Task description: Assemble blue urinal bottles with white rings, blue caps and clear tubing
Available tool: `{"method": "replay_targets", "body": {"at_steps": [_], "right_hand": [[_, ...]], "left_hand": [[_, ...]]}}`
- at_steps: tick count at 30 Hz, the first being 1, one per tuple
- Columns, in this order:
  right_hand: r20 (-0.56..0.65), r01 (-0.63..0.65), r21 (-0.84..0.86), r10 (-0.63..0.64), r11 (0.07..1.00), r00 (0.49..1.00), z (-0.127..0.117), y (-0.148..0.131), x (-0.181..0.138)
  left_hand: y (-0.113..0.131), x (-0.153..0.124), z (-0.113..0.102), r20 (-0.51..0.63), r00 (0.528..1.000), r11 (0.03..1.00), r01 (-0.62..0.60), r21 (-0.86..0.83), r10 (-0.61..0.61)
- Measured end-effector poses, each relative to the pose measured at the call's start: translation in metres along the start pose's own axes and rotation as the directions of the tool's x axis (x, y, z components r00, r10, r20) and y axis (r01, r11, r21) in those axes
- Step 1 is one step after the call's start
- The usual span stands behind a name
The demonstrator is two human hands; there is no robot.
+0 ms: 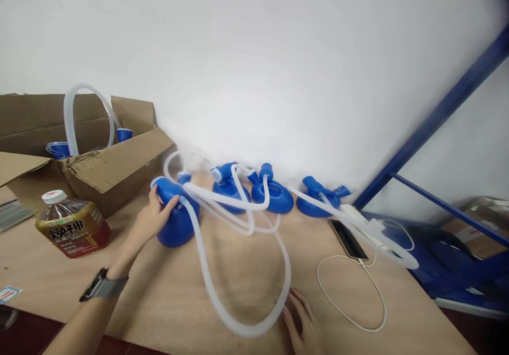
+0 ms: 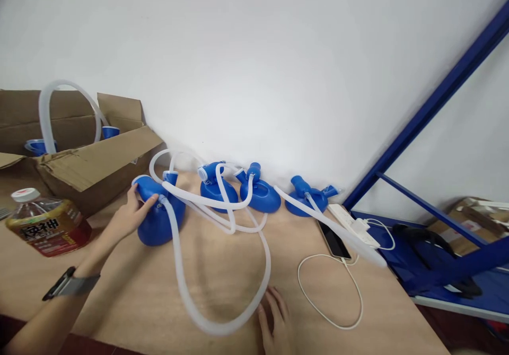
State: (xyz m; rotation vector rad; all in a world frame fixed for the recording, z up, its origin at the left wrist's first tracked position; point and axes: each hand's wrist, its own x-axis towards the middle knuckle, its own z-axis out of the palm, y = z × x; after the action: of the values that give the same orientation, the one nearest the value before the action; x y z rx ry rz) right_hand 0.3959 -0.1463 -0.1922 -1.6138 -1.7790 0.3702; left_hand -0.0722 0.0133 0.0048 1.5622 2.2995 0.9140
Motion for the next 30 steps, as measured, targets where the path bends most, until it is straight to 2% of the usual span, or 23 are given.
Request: {"method": "replay_targets", "body": {"at_steps": [2, 5, 7, 8, 11, 14, 15, 17, 18, 19, 20, 21, 22, 23, 24, 25, 26, 27, 29, 30], "right_hand": [[-0.061, -0.142, 0.100, 0.149, 0.985, 0.987, -0.001, -0.009, -0.003], [-0.240, -0.328, 0.269, 0.393, 0.906, 0.888, -0.003, -0.019, -0.009], [-0.328, -0.322, 0.369, 0.446, 0.872, 0.833, -0.011, -0.018, -0.013], [-0.356, -0.293, 0.379, 0.431, 0.878, 0.829, -0.018, -0.014, -0.015], [-0.360, -0.227, 0.226, 0.298, 0.947, 0.884, -0.053, 0.005, -0.016], [-0.237, -0.133, 0.130, 0.161, 0.983, 0.958, -0.092, 0.006, -0.006], [-0.201, -0.106, 0.151, 0.135, 0.983, 0.970, -0.102, -0.003, 0.001], [-0.123, -0.088, 0.205, 0.115, 0.975, 0.986, -0.114, -0.039, 0.022], [-0.020, -0.086, 0.230, 0.093, 0.970, 0.996, -0.114, -0.064, 0.037], [0.108, -0.072, 0.252, 0.046, 0.965, 0.993, -0.110, -0.091, 0.052], [0.274, -0.048, 0.279, -0.032, 0.959, 0.961, -0.103, -0.118, 0.070], [0.417, 0.003, 0.314, -0.140, 0.950, 0.898, -0.092, -0.143, 0.087], [0.530, 0.046, 0.353, -0.240, 0.934, 0.814, -0.078, -0.165, 0.105], [0.583, 0.071, 0.412, -0.322, 0.909, 0.746, -0.061, -0.183, 0.123], [0.588, 0.078, 0.471, -0.379, 0.879, 0.714, -0.043, -0.197, 0.140], [0.568, 0.088, 0.497, -0.399, 0.864, 0.720, -0.025, -0.207, 0.156], [0.536, 0.090, 0.505, -0.394, 0.858, 0.747, -0.008, -0.213, 0.171], [0.447, 0.090, 0.516, -0.357, 0.852, 0.820, 0.008, -0.218, 0.185], [0.403, 0.091, 0.521, -0.339, 0.849, 0.850, 0.033, -0.226, 0.208], [0.420, 0.061, 0.548, -0.337, 0.834, 0.843, 0.042, -0.231, 0.217]], "left_hand": [[0.007, -0.027, 0.011, 0.044, 0.999, 1.000, 0.024, -0.006, -0.024], [0.014, -0.064, 0.025, 0.050, 0.998, 0.998, -0.042, -0.055, 0.045], [0.015, -0.084, 0.034, 0.018, 0.994, 0.991, -0.103, -0.089, 0.105], [0.014, -0.093, 0.040, -0.005, 0.993, 0.988, -0.115, -0.107, 0.115], [0.005, -0.116, 0.059, -0.108, 0.992, 0.977, -0.085, -0.195, 0.065], [-0.008, -0.132, 0.077, -0.214, 0.977, 0.943, -0.078, -0.324, 0.007], [-0.012, -0.135, 0.081, -0.222, 0.975, 0.928, -0.078, -0.364, -0.005], [-0.018, -0.138, 0.086, -0.208, 0.978, 0.901, -0.061, -0.429, -0.033], [-0.019, -0.139, 0.087, -0.200, 0.978, 0.889, -0.048, -0.455, -0.050], [-0.019, -0.139, 0.087, -0.197, 0.978, 0.877, -0.038, -0.479, -0.065], [-0.018, -0.139, 0.086, -0.199, 0.977, 0.865, -0.031, -0.501, -0.080], [-0.017, -0.139, 0.085, -0.202, 0.975, 0.851, -0.026, -0.524, -0.095], [-0.016, -0.140, 0.084, -0.204, 0.973, 0.837, -0.020, -0.547, -0.110], [-0.015, -0.141, 0.083, -0.205, 0.970, 0.824, -0.010, -0.567, -0.129], [-0.015, -0.142, 0.083, -0.207, 0.967, 0.815, 0.003, -0.580, -0.151], [-0.014, -0.144, 0.083, -0.212, 0.962, 0.812, 0.018, -0.583, -0.174], [-0.015, -0.145, 0.083, -0.218, 0.957, 0.816, 0.032, -0.577, -0.192], [-0.016, -0.146, 0.084, -0.222, 0.954, 0.824, 0.043, -0.565, -0.202], [-0.018, -0.147, 0.086, -0.219, 0.955, 0.842, 0.051, -0.537, -0.198], [-0.020, -0.147, 0.087, -0.211, 0.960, 0.848, 0.048, -0.529, -0.185]]}}
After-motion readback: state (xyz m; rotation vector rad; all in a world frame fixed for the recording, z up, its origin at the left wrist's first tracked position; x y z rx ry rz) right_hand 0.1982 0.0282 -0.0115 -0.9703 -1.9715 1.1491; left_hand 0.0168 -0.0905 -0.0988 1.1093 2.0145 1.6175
